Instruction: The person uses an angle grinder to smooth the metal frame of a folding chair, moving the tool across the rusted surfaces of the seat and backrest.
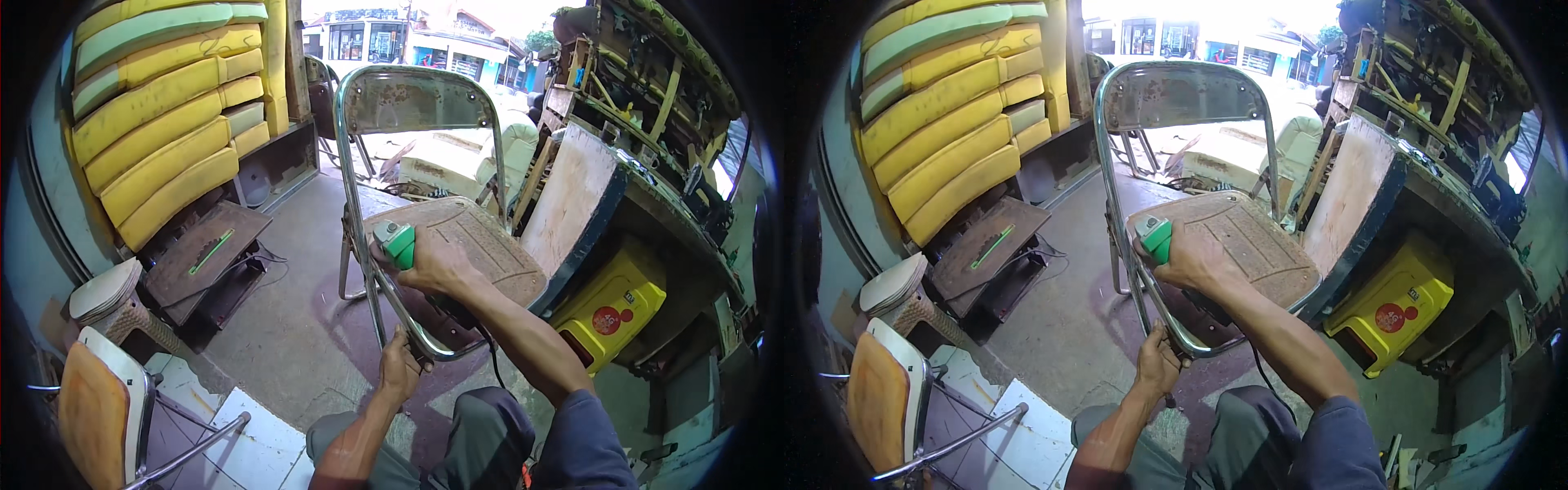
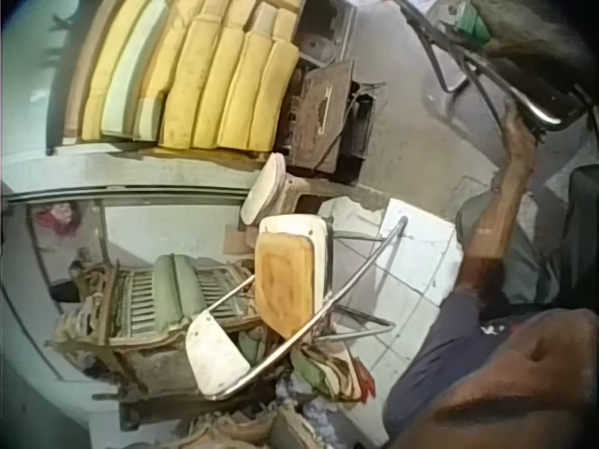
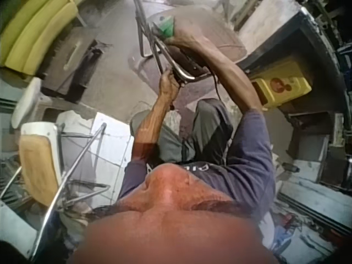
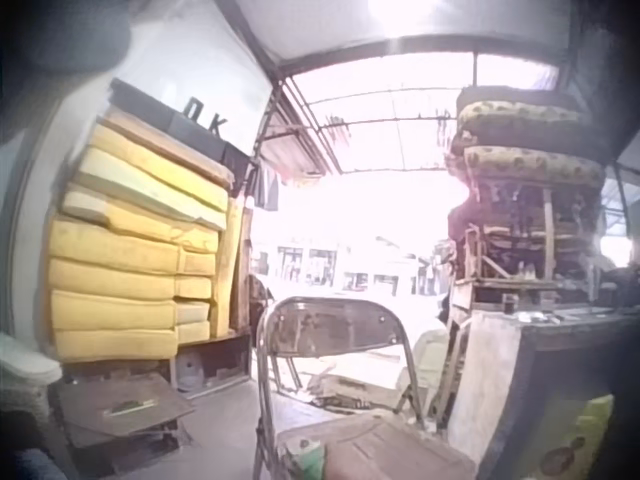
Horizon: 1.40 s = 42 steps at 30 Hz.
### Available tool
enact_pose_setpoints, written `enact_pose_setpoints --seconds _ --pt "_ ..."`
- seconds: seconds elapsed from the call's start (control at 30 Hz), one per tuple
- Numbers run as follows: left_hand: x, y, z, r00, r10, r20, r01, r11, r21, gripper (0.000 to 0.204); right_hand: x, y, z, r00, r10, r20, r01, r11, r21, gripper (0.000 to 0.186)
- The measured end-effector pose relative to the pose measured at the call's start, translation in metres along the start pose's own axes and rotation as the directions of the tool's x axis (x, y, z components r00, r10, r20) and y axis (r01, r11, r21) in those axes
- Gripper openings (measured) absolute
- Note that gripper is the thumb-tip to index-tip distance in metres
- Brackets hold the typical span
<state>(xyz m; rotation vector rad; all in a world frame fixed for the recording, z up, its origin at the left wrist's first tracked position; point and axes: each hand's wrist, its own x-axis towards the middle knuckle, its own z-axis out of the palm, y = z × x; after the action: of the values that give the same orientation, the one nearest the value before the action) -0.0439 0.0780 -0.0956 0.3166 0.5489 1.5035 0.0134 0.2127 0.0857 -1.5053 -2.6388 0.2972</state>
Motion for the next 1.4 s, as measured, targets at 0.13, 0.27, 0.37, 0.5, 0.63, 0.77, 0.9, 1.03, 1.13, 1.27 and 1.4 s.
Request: enact_pose_setpoints --seconds 0.13,0.27,0.37,0.5,0.63,0.77,0.9,1.03,1.13,1.27,1.4 --pt "0.003 -0.001 -0.007 1.0 0.0 0.012 0.0 1.0 0.005 0.042 -0.01 0.009 -0.001 1.0 -0.009 -0.029 0.011 0.998 0.059 0.082" --pt "0.002 -0.001 -0.002 0.999 0.048 0.011 -0.048 0.999 0.014 0.041 -0.018 0.01 -0.009 0.999 -0.025 0.033 0.021 0.994 0.112 0.079" --pt "0.004 -0.001 -0.003 0.999 0.025 -0.023 -0.024 1.0 0.015 0.038 -0.023 0.007 -0.007 1.0 0.012 0.022 -0.013 0.997 0.076 0.079" --pt "0.004 -0.003 0.001 0.999 0.004 -0.039 -0.002 0.999 0.032 0.035 -0.019 0.018 -0.009 0.999 -0.042 0.017 0.041 0.997 0.059 0.079" --pt "-0.004 0.007 0.008 0.999 0.0 -0.052 0.002 0.999 0.032 0.032 -0.017 0.01 -0.016 0.996 -0.088 0.023 0.086 0.994 0.074 0.081" --pt "-0.01 0.01 0.009 0.999 0.003 -0.044 -0.002 0.999 0.032 0.034 0.001 0.007 -0.005 0.999 -0.04 0.014 0.039 0.997 0.062 0.079" --pt "-0.015 0.014 0.005 1.0 -0.025 -0.019 0.025 0.999 0.046 0.033 0.009 -0.002 -0.012 0.998 -0.062 0.005 0.061 0.993 0.098 0.078" --pt "-0.018 0.015 -0.001 0.999 -0.025 -0.038 0.025 1.0 0.003 0.034 0.026 -0.011 -0.004 0.991 -0.106 -0.081 0.113 0.989 0.094 0.078" --pt "-0.021 0.019 0.003 0.998 -0.04 -0.043 0.041 0.999 0.019 0.035 0.047 -0.009 0.003 0.993 -0.099 -0.069 0.103 0.993 0.053 0.077" --pt "-0.024 0.022 -0.001 0.998 -0.052 -0.022 0.053 0.998 0.021 0.036 0.062 -0.009 0.005 0.998 -0.048 -0.042 0.049 0.998 0.027 0.077" --pt "-0.025 0.023 0.0 0.997 -0.071 -0.041 0.072 0.997 0.014 0.034 0.071 -0.005 0.001 0.999 -0.036 -0.015 0.037 0.999 0.036 0.078"
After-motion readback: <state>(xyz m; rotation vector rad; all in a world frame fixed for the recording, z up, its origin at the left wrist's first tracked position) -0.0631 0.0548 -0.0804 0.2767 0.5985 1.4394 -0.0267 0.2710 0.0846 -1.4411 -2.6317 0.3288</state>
